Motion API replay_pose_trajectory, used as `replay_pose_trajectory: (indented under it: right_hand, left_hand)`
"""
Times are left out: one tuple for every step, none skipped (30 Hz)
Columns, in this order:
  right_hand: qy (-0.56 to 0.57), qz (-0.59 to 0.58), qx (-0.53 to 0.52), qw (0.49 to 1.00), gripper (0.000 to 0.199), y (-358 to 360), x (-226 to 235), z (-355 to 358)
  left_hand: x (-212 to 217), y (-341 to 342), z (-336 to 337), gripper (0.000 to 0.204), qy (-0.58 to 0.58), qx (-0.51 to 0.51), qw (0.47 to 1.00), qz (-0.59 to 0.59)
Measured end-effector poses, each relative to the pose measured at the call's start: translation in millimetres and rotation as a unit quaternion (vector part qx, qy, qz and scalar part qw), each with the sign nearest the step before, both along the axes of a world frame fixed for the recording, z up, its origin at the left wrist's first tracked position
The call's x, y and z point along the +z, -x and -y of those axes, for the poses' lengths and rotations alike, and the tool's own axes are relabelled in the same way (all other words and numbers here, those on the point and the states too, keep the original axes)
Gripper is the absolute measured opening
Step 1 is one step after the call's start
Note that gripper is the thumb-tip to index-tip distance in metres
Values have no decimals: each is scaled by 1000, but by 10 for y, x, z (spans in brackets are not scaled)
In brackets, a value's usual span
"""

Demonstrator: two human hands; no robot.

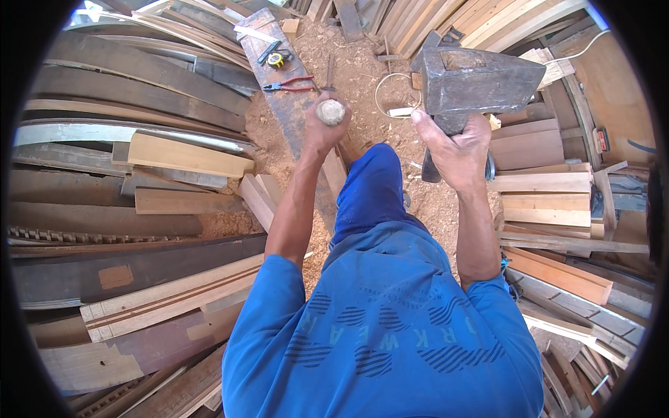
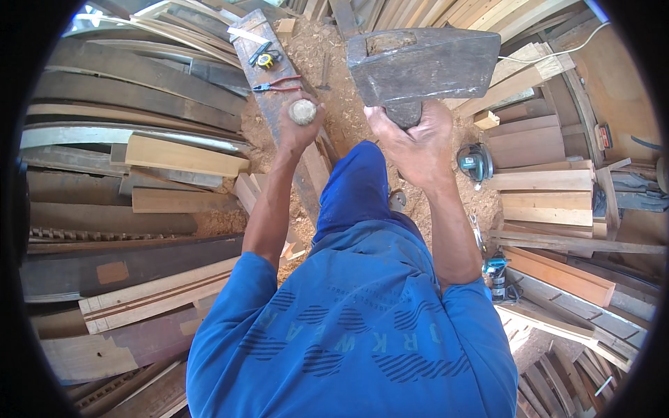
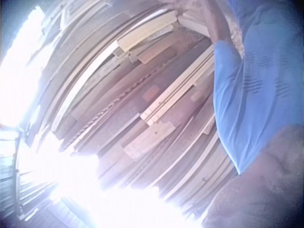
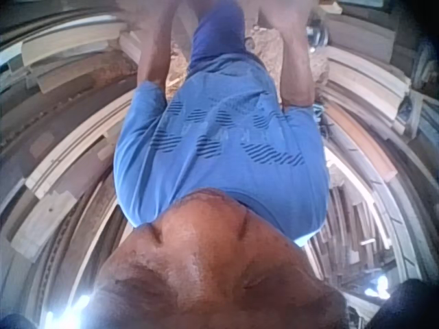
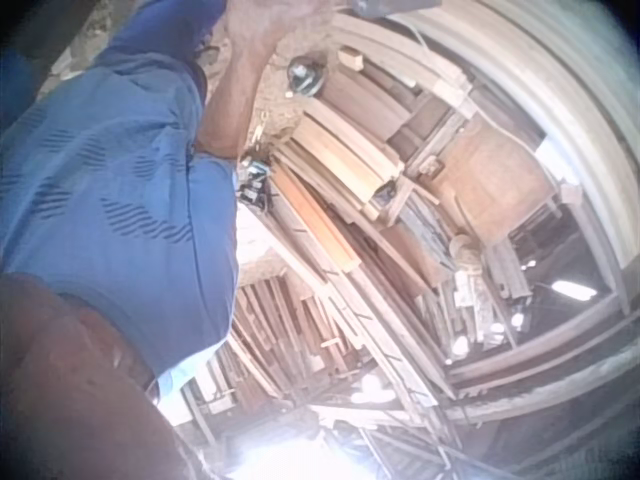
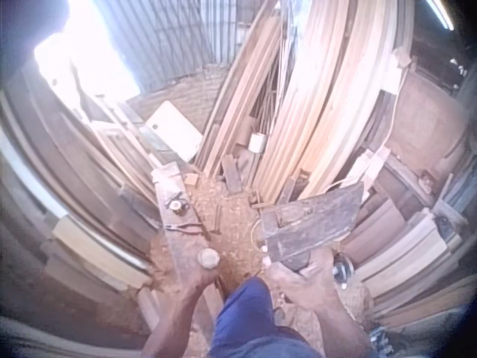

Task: The person shapes a piece of wood by striking it with an axe while holding the wood against a beam, later sitting on the floor to continue striking the wood with the axe to refine its shape.

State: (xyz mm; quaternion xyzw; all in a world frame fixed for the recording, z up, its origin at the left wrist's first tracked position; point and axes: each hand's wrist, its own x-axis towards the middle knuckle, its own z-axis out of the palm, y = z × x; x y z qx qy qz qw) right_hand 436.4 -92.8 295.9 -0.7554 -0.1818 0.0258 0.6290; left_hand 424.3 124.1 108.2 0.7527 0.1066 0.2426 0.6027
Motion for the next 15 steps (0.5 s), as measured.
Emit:
replay_pose_trajectory:
  right_hand:
    - [4, 7, -2, 1000, 11, 1, 7, 2]
    - [8, 14, -2, 1000, 10, 3, 14, 0]
    - [8, 14, -2, 1000, 10, 4, 17, 2]
    - [8, 15, 0, 1000, 10, 4, 20, 6]
    - [9, 15, 2, 1000, 10, 11, 18, 9]
    - [9, 14, 2, 1000, 10, 12, 22, 8]
    - [13, 29, -6, 999, 9, 7, 30, 4]
    - [15, 43, -12, 999, 9, 9, 40, -4]
    - [15, 43, -10, 999, 9, 19, 46, -19]
    - [-10, 42, -10, 999, 9, 33, 52, -40]
    - [-33, 44, -12, 998, 10, 32, 61, -54]
    - [-33, 44, -11, 998, 10, 30, 75, -59]
    - [-29, 47, -10, 998, 10, 30, 91, -62]
    - [-21, 48, -14, 999, 11, 26, 90, -33]
    - [-20, 46, -15, 999, 11, 22, 84, -21]
  left_hand:
    - [-1, 20, 16, 13, 0, -1, 1000, 0]
    - [-15, 54, 33, 14, -22, -11, 1000, 7]
    - [-34, 75, 48, 15, -43, -22, 999, 15]
    - [-64, 84, 62, 15, -43, -22, 999, 15]
    - [-110, 104, 79, 15, -38, -19, 999, 26]
    - [-155, 122, 89, 15, -32, -16, 999, 37]
    - [-195, 112, 76, 15, -31, -16, 999, 36]
    - [-228, 91, 36, 15, 21, -3, 1000, 17]
    - [-262, 92, 2, 16, 74, 11, 997, -2]
    - [-300, 127, -24, 16, 73, 14, 997, -3]
    - [-311, 139, -41, 16, 61, 21, 998, -15]
    - [-322, 144, -55, 17, 48, 30, 998, -28]
    - [-333, 148, -66, 17, 48, 31, 998, -27]
    - [-233, 141, -11, 17, 23, 20, 999, -10]
    - [-138, 147, 16, 18, -4, 13, 1000, 6]
